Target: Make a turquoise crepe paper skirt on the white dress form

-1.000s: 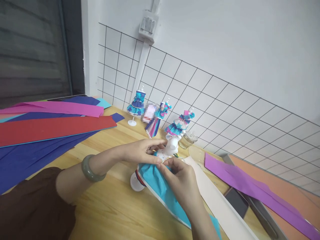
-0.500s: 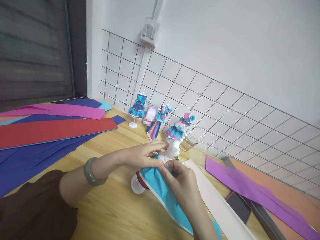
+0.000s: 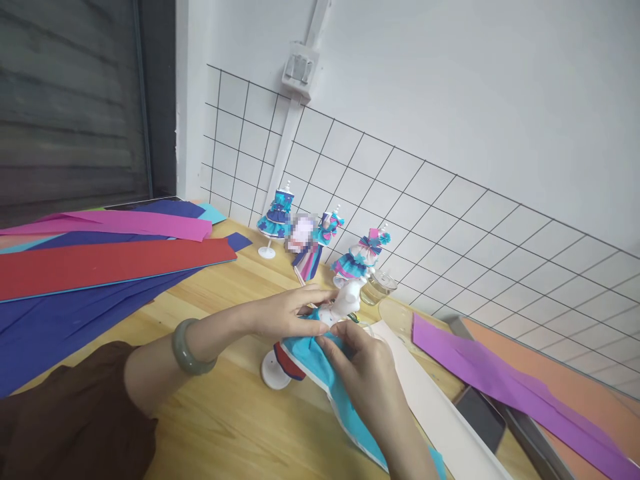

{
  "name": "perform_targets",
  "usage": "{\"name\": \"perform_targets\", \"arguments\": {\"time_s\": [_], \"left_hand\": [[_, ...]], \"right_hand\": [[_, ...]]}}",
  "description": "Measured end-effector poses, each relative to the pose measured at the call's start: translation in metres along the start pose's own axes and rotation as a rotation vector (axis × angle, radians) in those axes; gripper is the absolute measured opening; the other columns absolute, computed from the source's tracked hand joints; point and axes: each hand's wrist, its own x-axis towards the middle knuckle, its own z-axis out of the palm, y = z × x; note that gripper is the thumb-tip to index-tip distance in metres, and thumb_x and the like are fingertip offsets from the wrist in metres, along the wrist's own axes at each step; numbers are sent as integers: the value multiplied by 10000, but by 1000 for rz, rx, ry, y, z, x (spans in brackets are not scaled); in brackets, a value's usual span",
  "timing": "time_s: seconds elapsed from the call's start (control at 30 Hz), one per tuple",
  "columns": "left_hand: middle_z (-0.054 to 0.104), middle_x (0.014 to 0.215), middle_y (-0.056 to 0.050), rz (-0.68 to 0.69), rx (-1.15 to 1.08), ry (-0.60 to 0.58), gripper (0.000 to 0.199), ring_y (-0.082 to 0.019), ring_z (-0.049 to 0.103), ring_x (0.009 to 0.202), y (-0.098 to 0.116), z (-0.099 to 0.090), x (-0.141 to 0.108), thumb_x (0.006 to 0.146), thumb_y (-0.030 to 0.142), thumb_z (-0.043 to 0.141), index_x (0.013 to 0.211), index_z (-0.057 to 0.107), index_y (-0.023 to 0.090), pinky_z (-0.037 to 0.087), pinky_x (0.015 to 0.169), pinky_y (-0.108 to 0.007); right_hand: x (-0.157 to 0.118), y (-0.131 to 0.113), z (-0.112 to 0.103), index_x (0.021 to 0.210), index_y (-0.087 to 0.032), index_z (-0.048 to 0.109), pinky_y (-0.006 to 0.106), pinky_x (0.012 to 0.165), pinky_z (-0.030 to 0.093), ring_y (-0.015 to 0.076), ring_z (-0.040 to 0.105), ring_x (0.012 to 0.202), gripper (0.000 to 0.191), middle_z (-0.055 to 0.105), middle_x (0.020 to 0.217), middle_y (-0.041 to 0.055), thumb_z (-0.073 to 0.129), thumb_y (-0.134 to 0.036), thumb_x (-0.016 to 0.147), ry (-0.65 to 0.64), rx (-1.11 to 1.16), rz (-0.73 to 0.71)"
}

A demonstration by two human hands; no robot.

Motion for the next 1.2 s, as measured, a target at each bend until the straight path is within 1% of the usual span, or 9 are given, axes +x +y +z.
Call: {"name": "perform_targets", "arguments": {"time_s": [0.13,0.27,0.43,0.57,0.7,0.8,0.9,1.03,1.2], "left_hand": [[497,1244,-68,13,36,1,452,-221,457,1183,1,-2,0,819,275,575,1261,488,241,412,963,-346],[529,1185,-68,16,174,18,433,-222,482,1144,3,-5,-1,800,330,607,1215,538,226,397,970,-343],[535,1095,-63,53,272,-13,451,-215,513,1068,8,-8,-1,759,356,652,1174,557,206,426,918,-314],[521,1082,-65,69,223,-34,412,-202,520,1047,8,-9,0,770,236,622,1172,548,192,454,876,-286],[539,1056,-61,65,200,-43,393,-202,535,1035,8,-10,0,757,159,591,1149,571,184,452,887,-300],[554,1127,-68,44,127,-28,437,-210,530,1082,7,-9,0,741,147,602,1174,562,190,446,912,-319],[556,1222,-76,-15,44,15,508,-230,511,1143,3,-9,0,724,172,641,1219,530,204,431,946,-362],[595,1193,-86,-30,-14,30,485,-247,534,1122,-3,-10,1,713,224,682,1181,561,192,424,956,-402],[593,1167,-90,-6,-73,-5,470,-240,545,1108,-6,-12,2,713,205,689,1167,569,182,435,944,-384]], "right_hand": [[0,1,-1,818,-214,605,263,558,374,193,576,634,186,659,700,25,535,-386,828,-16,0,4],[-2,1,-2,779,-220,582,255,548,368,180,551,610,194,634,665,9,527,-399,832,-25,-7,25],[-2,1,0,746,-218,551,245,531,352,163,512,568,220,593,619,-8,527,-422,827,-6,-33,23],[-1,1,0,752,-214,559,243,527,344,162,517,570,223,598,628,-5,520,-418,833,1,-24,3],[-1,1,0,771,-213,568,251,541,356,169,523,583,198,602,633,-1,534,-401,824,3,-13,15],[-1,2,1,760,-215,570,255,552,370,173,535,595,199,613,645,4,540,-403,815,7,17,35],[0,2,2,721,-213,566,256,551,377,174,541,595,229,622,642,8,542,-422,810,6,36,68],[1,2,2,712,-207,567,260,566,383,183,556,632,247,637,672,18,540,-432,809,7,36,80],[-1,2,-2,709,-202,578,253,553,356,168,519,632,267,608,668,3,509,-428,831,-47,-2,64]]}}
